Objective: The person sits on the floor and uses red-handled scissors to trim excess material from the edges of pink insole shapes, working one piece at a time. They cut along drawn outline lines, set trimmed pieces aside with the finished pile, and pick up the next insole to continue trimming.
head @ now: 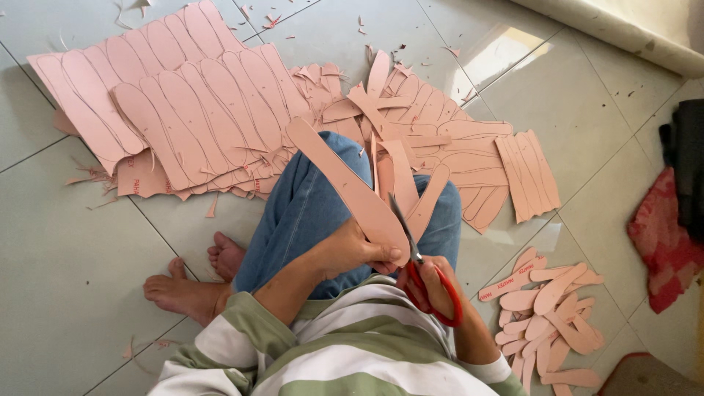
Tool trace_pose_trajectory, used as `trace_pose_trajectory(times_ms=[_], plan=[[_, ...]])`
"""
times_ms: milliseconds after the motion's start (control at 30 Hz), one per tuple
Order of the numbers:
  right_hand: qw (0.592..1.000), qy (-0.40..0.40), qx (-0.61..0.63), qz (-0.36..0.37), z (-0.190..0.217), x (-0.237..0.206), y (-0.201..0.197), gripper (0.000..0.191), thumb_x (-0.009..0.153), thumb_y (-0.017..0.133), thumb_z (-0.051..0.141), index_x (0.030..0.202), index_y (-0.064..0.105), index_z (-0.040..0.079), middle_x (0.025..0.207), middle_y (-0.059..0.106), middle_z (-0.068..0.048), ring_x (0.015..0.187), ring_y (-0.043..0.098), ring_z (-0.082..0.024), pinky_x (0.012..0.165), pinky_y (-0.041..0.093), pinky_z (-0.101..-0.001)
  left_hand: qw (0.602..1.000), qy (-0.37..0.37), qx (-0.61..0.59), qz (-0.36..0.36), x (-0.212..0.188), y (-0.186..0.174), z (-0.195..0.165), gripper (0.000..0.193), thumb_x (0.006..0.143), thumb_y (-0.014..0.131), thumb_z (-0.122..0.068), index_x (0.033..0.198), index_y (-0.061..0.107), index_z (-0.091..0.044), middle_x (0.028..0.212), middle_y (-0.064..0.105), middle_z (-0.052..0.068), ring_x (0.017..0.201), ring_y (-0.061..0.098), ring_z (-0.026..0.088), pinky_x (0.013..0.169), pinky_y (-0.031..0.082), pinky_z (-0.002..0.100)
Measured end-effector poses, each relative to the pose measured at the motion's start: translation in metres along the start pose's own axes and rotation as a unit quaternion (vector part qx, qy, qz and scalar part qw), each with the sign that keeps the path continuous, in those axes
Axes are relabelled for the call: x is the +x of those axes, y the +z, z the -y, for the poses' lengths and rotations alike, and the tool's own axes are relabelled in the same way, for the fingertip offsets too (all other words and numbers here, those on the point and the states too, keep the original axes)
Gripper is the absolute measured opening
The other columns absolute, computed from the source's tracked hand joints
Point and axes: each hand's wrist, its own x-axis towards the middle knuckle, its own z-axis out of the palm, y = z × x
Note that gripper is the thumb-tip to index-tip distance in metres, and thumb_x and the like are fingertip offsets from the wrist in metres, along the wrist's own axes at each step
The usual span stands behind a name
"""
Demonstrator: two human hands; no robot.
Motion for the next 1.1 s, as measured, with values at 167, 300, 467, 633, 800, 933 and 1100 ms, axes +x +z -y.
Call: trace_pose_trajectory(times_ms=[167, 300, 467, 633, 800, 933, 1100], plan=[[0.995, -0.079, 0.002, -0.058, 0.004, 0.012, -0.004, 0.035, 0.098, 0.061, 0.030, 0.105, 0.063, -0.004, 0.079, 0.064, -0.007, 0.069, 0.057, -0.013, 0.062, 0.046, -0.0272, 0.995, 0.075, -0.053, -0.034, 0.008, 0.014, 0.016, 0.020, 0.097, 0.070, -0.021, 0.105, 0.071, -0.002, 0.093, 0.072, 0.002, 0.085, 0.066, 0.009, 0.073, 0.055, 0.026], [0.986, -0.065, 0.091, -0.122, 0.003, 0.018, -0.008, 0.022, 0.098, 0.065, 0.015, 0.102, 0.065, -0.006, 0.086, 0.070, -0.011, 0.077, 0.066, -0.019, 0.072, 0.052, -0.0343, 0.991, 0.101, -0.071, 0.049, 0.007, 0.020, 0.026, 0.026, 0.106, 0.066, -0.022, 0.117, 0.070, 0.001, 0.097, 0.070, 0.005, 0.088, 0.065, 0.012, 0.075, 0.050, 0.027], [0.972, -0.093, 0.059, -0.209, 0.010, 0.016, -0.045, 0.020, 0.092, 0.057, 0.009, 0.102, 0.067, -0.006, 0.090, 0.073, -0.011, 0.078, 0.068, -0.019, 0.074, 0.055, -0.0325, 0.968, 0.154, -0.195, -0.028, 0.009, 0.000, 0.014, 0.023, 0.101, 0.066, -0.016, 0.119, 0.059, -0.004, 0.110, 0.070, 0.007, 0.104, 0.068, 0.017, 0.091, 0.056, 0.035], [0.955, -0.135, 0.038, -0.261, 0.027, -0.004, -0.091, 0.021, 0.092, 0.052, 0.004, 0.103, 0.065, -0.007, 0.088, 0.068, -0.011, 0.076, 0.063, -0.019, 0.070, 0.051, -0.0320, 0.955, 0.150, -0.230, -0.112, -0.012, -0.037, -0.013, 0.029, 0.099, 0.061, -0.018, 0.123, 0.065, -0.003, 0.108, 0.072, 0.007, 0.099, 0.069, 0.015, 0.087, 0.058, 0.033], [0.943, -0.141, 0.009, -0.302, 0.040, -0.010, -0.104, 0.021, 0.091, 0.051, 0.004, 0.101, 0.066, -0.007, 0.088, 0.068, -0.011, 0.076, 0.062, -0.017, 0.070, 0.050, -0.0300, 0.995, 0.068, 0.024, -0.070, -0.009, -0.037, -0.007, 0.030, 0.097, 0.064, -0.015, 0.122, 0.070, 0.000, 0.109, 0.075, 0.004, 0.098, 0.071, 0.007, 0.087, 0.059, 0.022], [0.918, -0.194, 0.023, -0.346, 0.046, 0.001, -0.093, 0.013, 0.100, 0.060, 0.007, 0.102, 0.060, -0.006, 0.098, 0.070, -0.013, 0.077, 0.063, -0.018, 0.069, 0.049, -0.0301, 0.998, 0.008, 0.070, 0.002, -0.004, -0.029, 0.012, 0.027, 0.099, 0.070, -0.013, 0.116, 0.076, 0.007, 0.097, 0.075, 0.004, 0.085, 0.065, 0.008, 0.074, 0.054, 0.024], [0.909, -0.223, 0.101, -0.338, 0.054, 0.013, -0.079, 0.026, 0.102, 0.057, 0.017, 0.116, 0.063, -0.004, 0.106, 0.071, -0.014, 0.083, 0.070, -0.020, 0.077, 0.057, -0.0323, 0.995, 0.044, -0.080, -0.043, 0.004, -0.015, 0.023, 0.023, 0.098, 0.069, -0.017, 0.108, 0.072, 0.003, 0.089, 0.074, 0.005, 0.079, 0.068, 0.011, 0.071, 0.056, 0.026]])
